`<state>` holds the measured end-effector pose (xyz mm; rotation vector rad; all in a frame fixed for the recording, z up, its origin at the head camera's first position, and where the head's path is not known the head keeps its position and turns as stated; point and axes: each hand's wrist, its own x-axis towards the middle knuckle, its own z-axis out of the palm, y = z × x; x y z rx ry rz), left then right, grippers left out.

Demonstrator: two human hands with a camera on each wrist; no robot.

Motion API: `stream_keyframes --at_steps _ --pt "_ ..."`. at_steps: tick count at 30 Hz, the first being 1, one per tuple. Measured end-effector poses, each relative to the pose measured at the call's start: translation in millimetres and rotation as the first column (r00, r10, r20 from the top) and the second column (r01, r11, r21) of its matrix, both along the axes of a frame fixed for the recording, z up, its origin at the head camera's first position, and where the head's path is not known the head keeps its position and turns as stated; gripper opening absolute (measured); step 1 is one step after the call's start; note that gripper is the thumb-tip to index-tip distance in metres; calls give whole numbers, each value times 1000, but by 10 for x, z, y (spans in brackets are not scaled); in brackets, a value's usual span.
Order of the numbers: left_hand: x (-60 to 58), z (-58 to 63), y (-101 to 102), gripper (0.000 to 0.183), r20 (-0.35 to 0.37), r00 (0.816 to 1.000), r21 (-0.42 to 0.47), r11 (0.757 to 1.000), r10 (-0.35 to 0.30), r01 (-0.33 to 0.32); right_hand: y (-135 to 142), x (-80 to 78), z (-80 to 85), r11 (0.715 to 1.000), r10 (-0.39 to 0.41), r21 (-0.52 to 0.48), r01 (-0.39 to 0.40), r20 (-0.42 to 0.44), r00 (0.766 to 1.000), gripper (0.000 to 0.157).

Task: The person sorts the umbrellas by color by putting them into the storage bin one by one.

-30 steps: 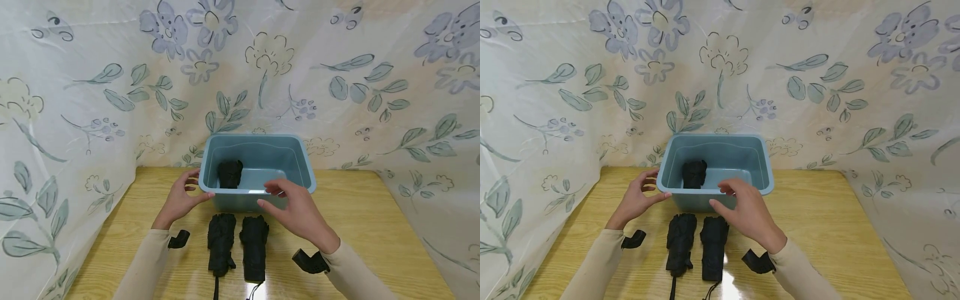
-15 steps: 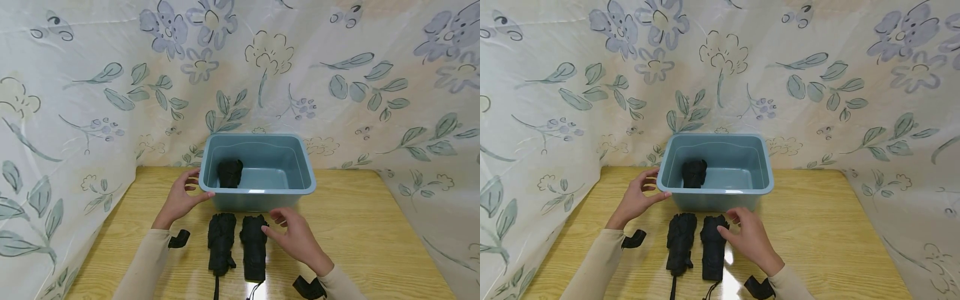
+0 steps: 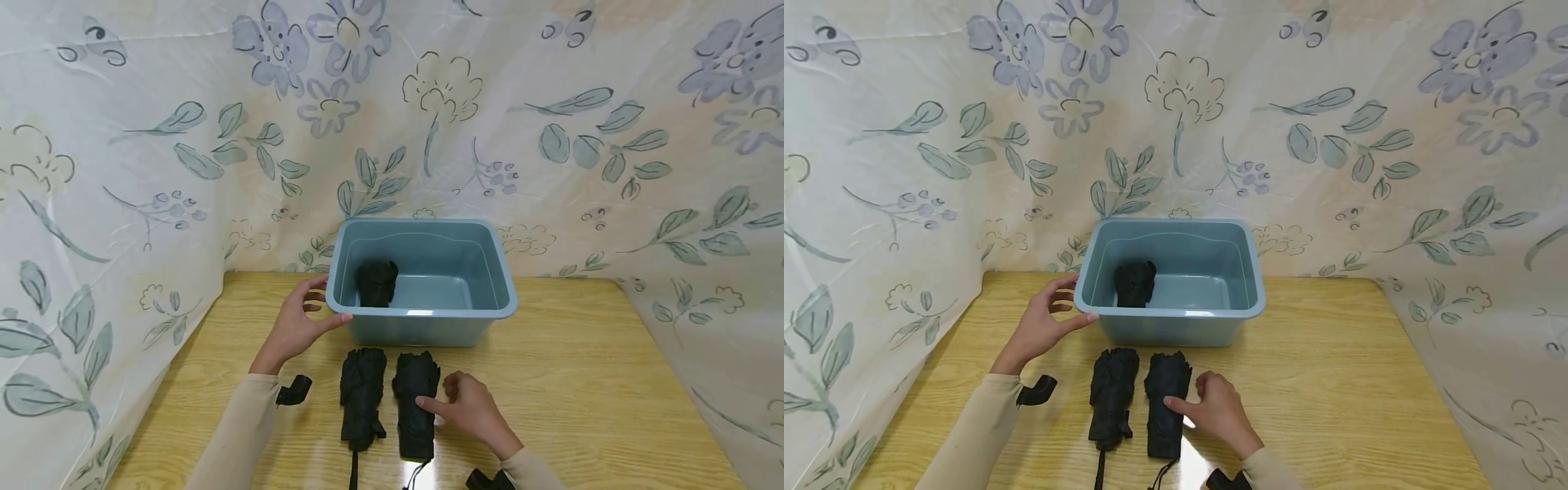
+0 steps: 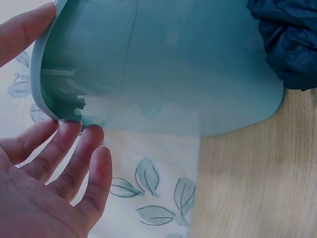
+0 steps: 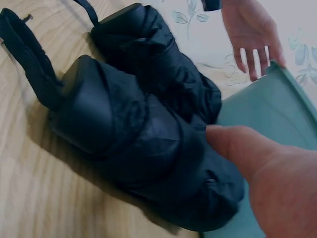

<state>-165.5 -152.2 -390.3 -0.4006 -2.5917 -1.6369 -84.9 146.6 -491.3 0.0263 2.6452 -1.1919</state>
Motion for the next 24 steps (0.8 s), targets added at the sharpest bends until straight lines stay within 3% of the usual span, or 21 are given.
stream_keyframes --at_steps 7,15,24 --pt "-6 1 -8 72 7 1000 1 1000 4 -4 -120 -20 -57 996 66 59 -67 25 998 66" --pt "-22 20 3 72 5 1000 3 1000 -5 5 -282 -55 -85 993 55 103 -51 -30 998 73" --pt "-180 -260 -80 76 16 1000 7 1000 11 -11 -323 -86 -87 997 31 72 -29 -23 999 68"
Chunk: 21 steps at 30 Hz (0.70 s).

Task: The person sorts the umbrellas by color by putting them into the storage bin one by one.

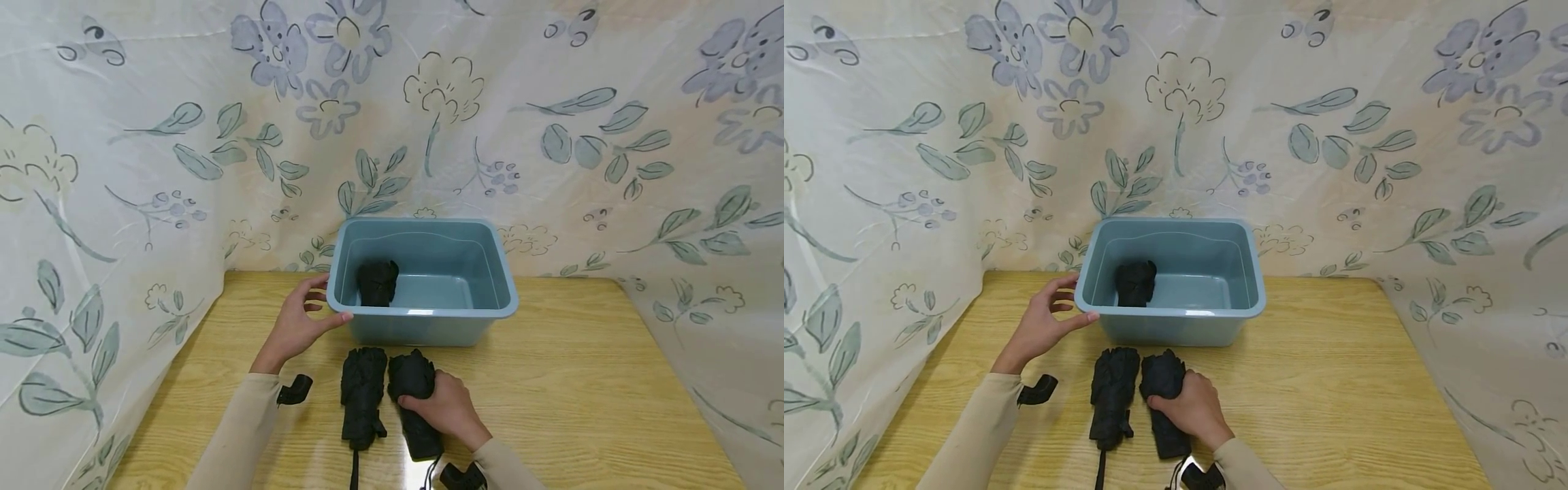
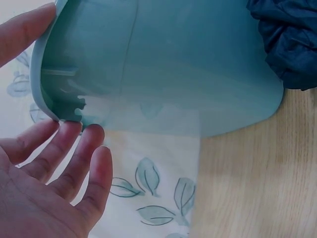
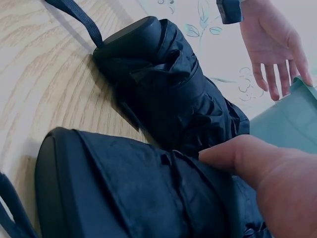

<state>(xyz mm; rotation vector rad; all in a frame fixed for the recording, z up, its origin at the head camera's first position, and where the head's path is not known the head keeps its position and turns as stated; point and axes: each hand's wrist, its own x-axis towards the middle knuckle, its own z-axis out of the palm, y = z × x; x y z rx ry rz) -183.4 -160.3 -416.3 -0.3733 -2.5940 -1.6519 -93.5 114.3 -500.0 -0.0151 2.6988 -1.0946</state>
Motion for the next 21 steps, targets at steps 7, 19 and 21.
stream_keyframes --at_steps 7,19,21 --pt "-23 -48 -19 78 -11 1000 2 1000 -2 2 41 41 24 999 -41 -26 40 -35 999 74" --pt "-7 -55 -22 78 -16 1000 -4 1000 2 -2 92 231 537 989 -88 -136 66 -165 982 55" --pt "-7 -65 -20 79 -21 1000 -4 1000 0 0 100 255 656 985 -92 -162 61 -195 977 54"
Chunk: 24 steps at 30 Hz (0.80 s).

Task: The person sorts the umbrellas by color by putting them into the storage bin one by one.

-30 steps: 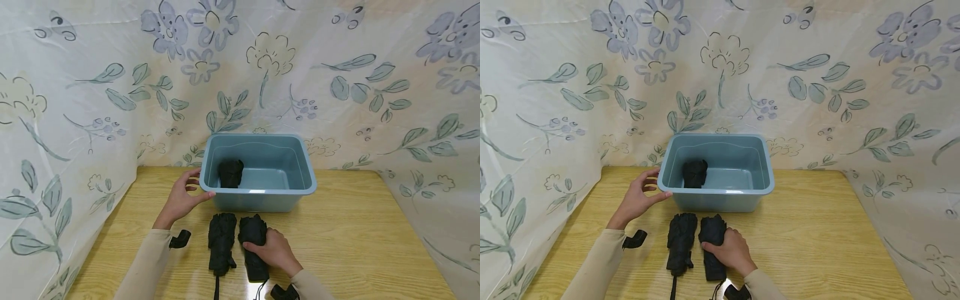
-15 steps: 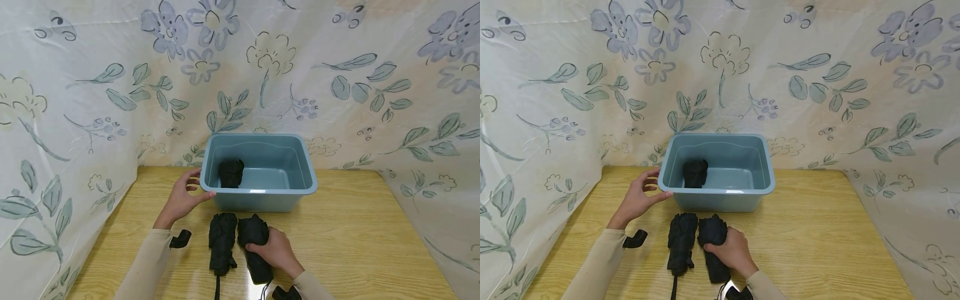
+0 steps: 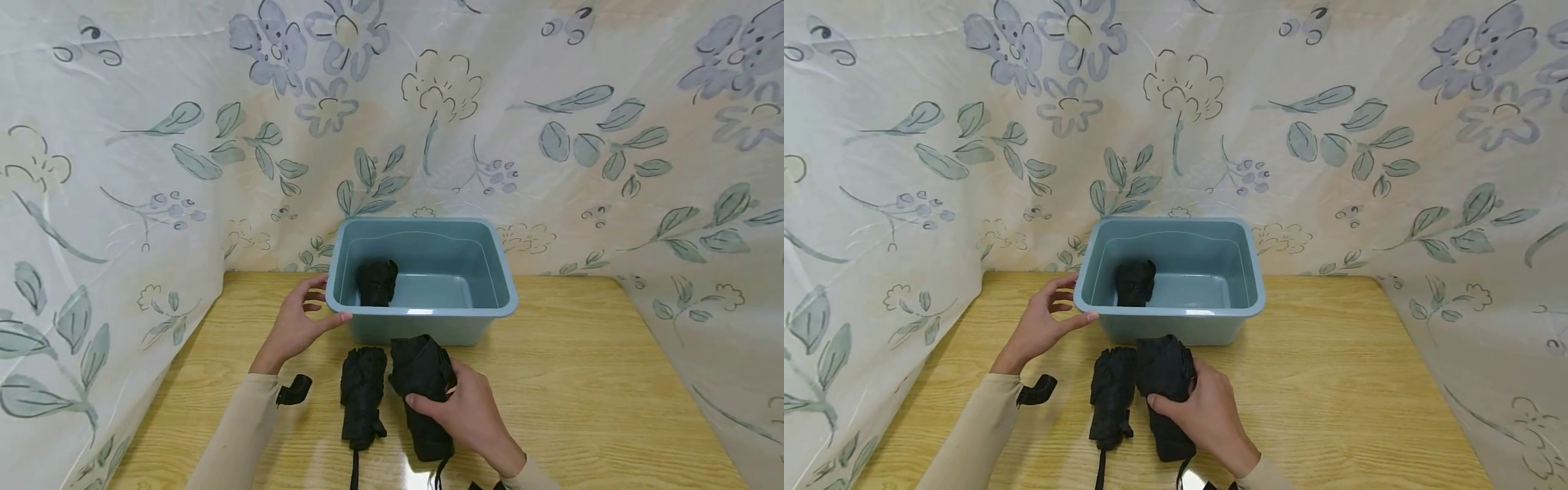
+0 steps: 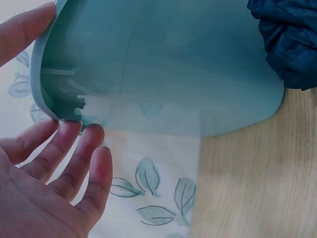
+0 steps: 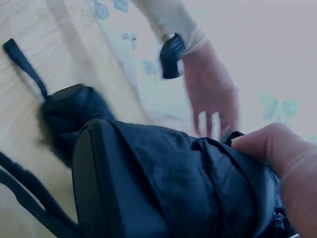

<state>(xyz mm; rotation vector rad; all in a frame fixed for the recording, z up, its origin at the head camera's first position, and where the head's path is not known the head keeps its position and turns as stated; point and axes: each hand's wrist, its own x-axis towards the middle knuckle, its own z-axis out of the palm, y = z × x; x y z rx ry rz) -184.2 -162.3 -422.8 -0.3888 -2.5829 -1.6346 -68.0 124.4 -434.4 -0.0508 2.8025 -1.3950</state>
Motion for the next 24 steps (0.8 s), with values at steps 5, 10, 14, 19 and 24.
stream_keyframes --at_steps 5,10,14,19,24 --pt "1 -12 -1 79 -3 1000 -1 1000 -2 2 34 15 344 999 11 -44 -14 -64 998 63" --pt "-9 -17 -4 80 -5 1000 1 1000 -9 9 113 -41 686 999 44 -26 -48 -126 991 65" --pt "-20 -21 -10 80 -7 1000 0 1000 -11 11 187 -153 953 995 73 -47 -83 -172 982 62" --pt "-27 -18 -20 80 -7 1000 -6 1000 -7 7 255 -387 1289 995 83 -43 -95 -217 973 54" --pt "-19 -4 -21 81 3 1000 -4 1000 -1 1 290 -698 1507 998 69 32 -63 -268 961 51"
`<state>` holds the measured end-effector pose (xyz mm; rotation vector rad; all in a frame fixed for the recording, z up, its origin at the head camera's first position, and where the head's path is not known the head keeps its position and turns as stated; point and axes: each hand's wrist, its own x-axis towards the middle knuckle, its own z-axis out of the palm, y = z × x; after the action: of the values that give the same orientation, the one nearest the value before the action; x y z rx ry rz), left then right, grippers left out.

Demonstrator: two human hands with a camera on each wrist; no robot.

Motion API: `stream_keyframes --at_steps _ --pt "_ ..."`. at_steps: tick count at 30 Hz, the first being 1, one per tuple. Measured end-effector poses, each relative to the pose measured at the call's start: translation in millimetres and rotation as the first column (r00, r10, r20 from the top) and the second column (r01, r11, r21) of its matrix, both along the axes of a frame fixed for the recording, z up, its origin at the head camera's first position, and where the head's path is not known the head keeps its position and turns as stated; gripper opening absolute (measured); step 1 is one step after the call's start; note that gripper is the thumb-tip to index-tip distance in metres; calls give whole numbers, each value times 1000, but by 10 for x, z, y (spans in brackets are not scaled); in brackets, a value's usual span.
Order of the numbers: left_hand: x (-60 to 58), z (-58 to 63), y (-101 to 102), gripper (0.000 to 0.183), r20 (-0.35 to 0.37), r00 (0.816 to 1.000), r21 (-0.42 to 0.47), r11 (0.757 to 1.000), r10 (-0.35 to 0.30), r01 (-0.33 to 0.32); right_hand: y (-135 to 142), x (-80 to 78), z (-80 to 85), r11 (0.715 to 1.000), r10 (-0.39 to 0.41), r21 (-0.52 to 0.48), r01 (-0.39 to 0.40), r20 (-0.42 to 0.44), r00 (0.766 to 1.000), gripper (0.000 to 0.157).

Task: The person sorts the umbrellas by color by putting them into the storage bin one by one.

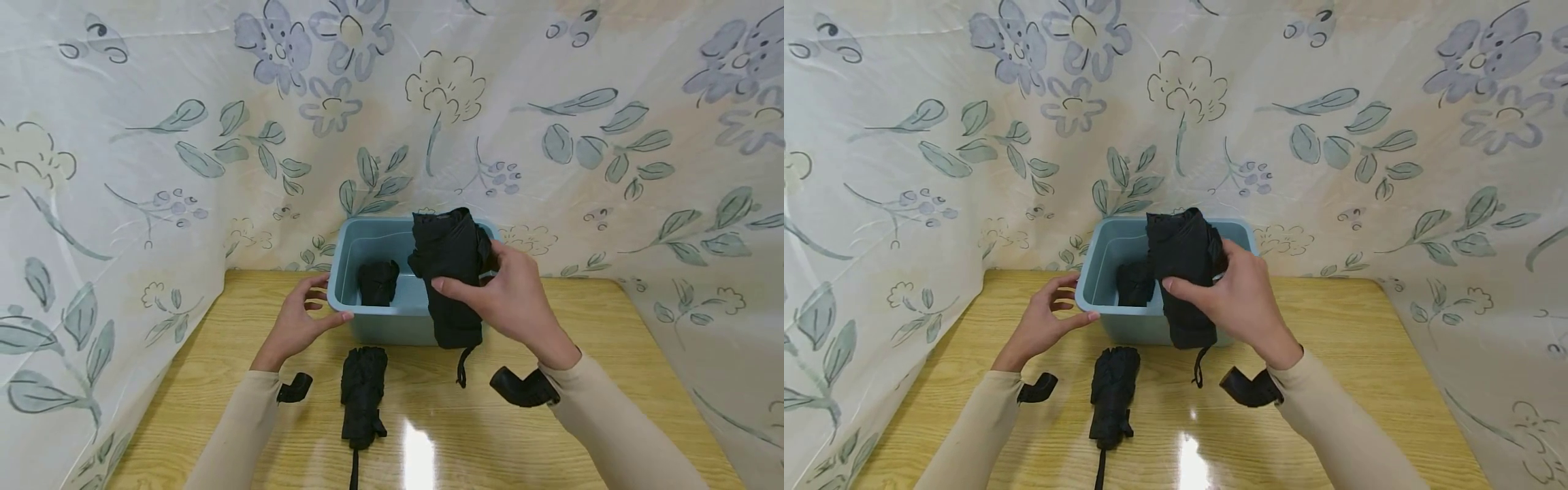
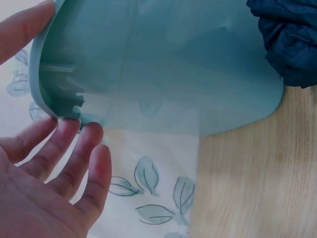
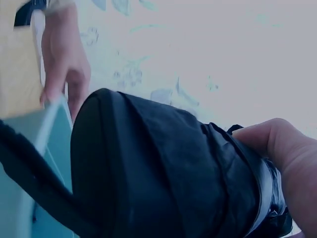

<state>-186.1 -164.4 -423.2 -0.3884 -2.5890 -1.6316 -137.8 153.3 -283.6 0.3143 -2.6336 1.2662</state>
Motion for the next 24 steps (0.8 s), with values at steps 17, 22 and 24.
stream_keyframes --at_steps 17,22,24 --pt "-3 -9 -3 80 3 1000 15 1000 -6 6 -67 -1009 131 986 -149 90 141 97 984 66" --pt "-2 -2 2 79 12 1000 14 1000 -2 2 -101 -1239 4 982 -167 121 146 189 968 67" --pt "14 30 14 79 14 1000 16 1000 -4 4 -112 -1314 -71 984 -162 111 138 248 955 65"
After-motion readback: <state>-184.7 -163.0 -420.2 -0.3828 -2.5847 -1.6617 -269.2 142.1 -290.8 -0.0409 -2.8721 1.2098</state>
